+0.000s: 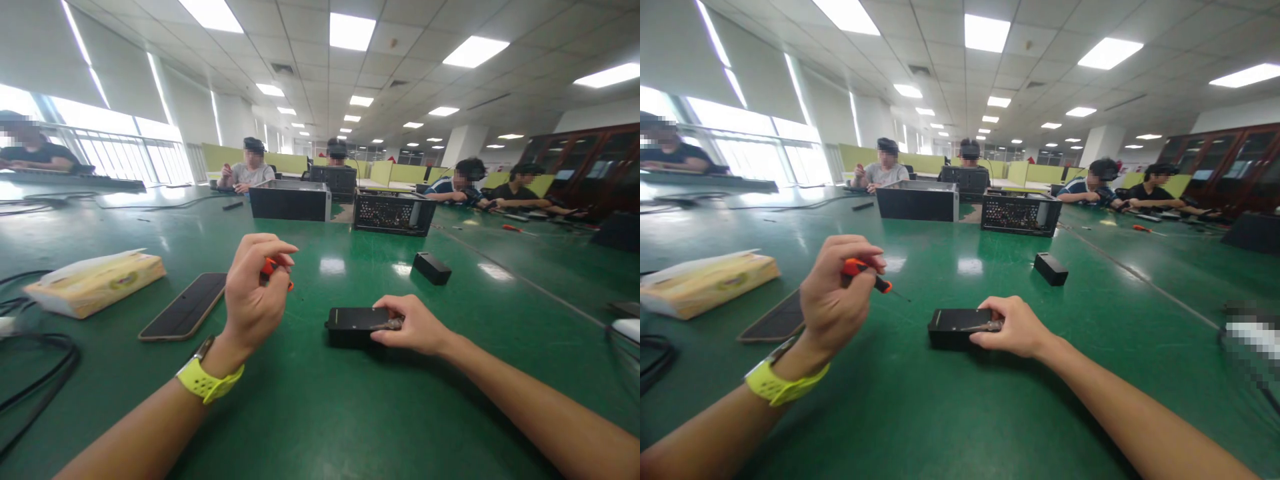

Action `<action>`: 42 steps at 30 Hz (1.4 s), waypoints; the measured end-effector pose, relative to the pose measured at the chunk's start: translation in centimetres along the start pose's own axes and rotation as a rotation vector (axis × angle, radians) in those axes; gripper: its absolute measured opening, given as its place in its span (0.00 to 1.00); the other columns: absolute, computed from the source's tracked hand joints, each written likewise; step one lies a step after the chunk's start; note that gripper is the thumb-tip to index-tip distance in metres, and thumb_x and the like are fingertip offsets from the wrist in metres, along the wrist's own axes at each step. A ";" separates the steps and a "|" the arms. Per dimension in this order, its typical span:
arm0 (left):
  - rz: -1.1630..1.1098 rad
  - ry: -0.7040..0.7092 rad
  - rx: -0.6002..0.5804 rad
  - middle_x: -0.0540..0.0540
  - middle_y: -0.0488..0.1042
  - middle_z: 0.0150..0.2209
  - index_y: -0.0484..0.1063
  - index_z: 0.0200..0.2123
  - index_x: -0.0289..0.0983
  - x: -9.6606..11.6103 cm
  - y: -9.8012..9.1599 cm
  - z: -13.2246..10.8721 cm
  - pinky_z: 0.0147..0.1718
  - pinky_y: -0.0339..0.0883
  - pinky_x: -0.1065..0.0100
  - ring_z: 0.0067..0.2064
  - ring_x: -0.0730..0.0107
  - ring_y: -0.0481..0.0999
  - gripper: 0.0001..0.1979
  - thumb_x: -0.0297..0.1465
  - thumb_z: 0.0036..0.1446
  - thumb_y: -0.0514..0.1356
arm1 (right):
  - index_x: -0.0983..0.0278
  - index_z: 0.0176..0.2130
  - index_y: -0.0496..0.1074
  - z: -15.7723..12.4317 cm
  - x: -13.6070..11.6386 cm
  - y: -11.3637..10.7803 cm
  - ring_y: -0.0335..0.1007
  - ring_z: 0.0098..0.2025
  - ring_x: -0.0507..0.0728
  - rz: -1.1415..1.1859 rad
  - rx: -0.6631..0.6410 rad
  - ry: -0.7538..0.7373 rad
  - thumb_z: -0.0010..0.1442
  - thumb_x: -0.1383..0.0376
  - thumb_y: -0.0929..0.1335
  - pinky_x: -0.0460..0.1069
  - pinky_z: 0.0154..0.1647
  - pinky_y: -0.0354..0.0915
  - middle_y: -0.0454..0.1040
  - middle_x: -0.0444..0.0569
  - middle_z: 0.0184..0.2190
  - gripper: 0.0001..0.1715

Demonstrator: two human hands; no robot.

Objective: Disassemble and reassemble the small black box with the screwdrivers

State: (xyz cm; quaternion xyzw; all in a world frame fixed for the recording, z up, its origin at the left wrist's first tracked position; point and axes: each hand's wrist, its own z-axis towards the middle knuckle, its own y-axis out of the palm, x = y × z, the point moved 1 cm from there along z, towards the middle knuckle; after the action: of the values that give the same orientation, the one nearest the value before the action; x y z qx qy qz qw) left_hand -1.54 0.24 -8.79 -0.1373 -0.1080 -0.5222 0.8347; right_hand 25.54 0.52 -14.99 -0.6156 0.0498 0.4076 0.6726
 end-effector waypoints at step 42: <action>0.402 -0.416 -0.954 0.49 0.74 0.27 0.74 0.31 0.39 -2.8 2.9 -4.0 0.24 0.53 0.71 0.27 0.70 0.70 0.13 0.41 0.56 0.55 | 0.63 0.42 0.75 0.9 1.1 0.0 0.71 0.44 0.59 -0.076 0.256 -0.022 0.62 0.55 0.65 0.53 0.44 0.65 0.76 0.51 0.40 0.16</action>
State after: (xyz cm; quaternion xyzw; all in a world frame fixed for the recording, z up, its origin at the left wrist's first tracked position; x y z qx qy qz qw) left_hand -0.03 2.47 -13.80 -0.6181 0.0062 -0.3057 0.7242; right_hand 25.91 1.84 -15.38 -0.5216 0.0709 0.3790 0.7611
